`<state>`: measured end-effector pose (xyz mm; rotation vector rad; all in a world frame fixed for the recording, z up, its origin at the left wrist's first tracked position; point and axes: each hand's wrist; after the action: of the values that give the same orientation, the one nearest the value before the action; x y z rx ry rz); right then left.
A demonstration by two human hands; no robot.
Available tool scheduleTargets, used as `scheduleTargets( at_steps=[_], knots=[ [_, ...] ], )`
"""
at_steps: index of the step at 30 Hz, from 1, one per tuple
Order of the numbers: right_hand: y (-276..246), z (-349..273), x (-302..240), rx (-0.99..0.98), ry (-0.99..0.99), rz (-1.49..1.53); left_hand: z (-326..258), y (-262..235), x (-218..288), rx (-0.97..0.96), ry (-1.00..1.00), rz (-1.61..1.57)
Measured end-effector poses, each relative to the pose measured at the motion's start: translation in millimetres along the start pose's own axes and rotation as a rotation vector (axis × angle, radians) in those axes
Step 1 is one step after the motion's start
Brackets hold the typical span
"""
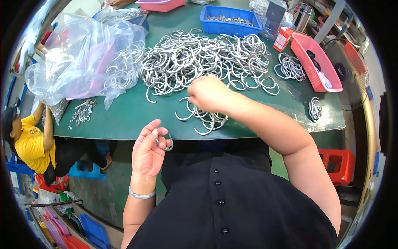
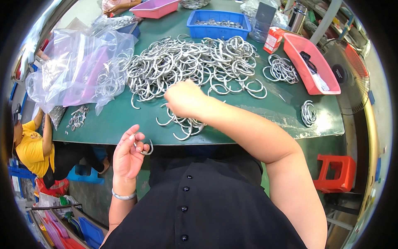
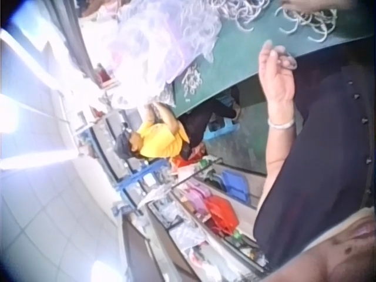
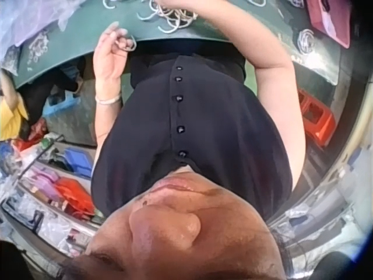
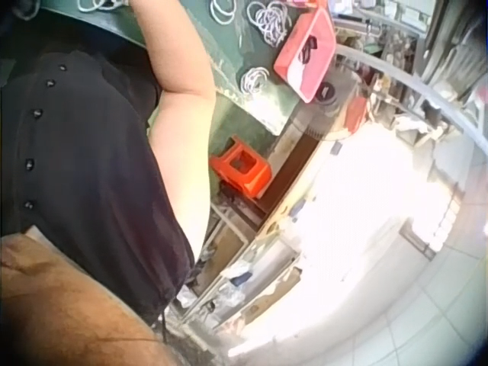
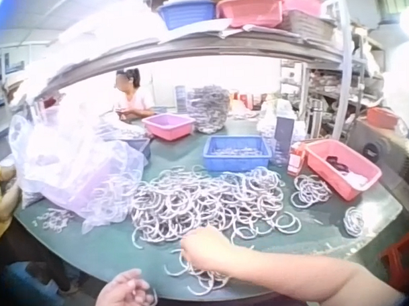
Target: The person picks up metal rings from a pile on the table and stacks them together in their hand one at a time.
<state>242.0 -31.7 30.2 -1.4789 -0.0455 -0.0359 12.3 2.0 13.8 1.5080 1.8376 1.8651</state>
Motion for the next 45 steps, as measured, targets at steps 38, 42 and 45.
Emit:
scheduleTargets(
  at_steps=[38, 42, 45],
  knots=[
    [-27, -15, -6, -0.119, 0.132, 0.934, 4, 8, -15, -0.037, -0.023, 0.033],
    [-26, -20, -6, -0.145, 0.141, 0.937, 2, 9, -18, -0.038, -0.021, 0.036],
    [-26, -19, -2, -0.107, 0.115, 0.897, 5, 9, -15, -0.048, -0.006, 0.044]
  ],
)
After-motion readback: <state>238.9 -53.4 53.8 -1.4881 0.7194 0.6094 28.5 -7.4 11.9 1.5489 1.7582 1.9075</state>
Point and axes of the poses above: each hand's wrist, its own z-axis towards the middle knuckle, its own y-axis out of the palm, x = y × z, and after that the axes turned 13 degrees about -z, right-handed
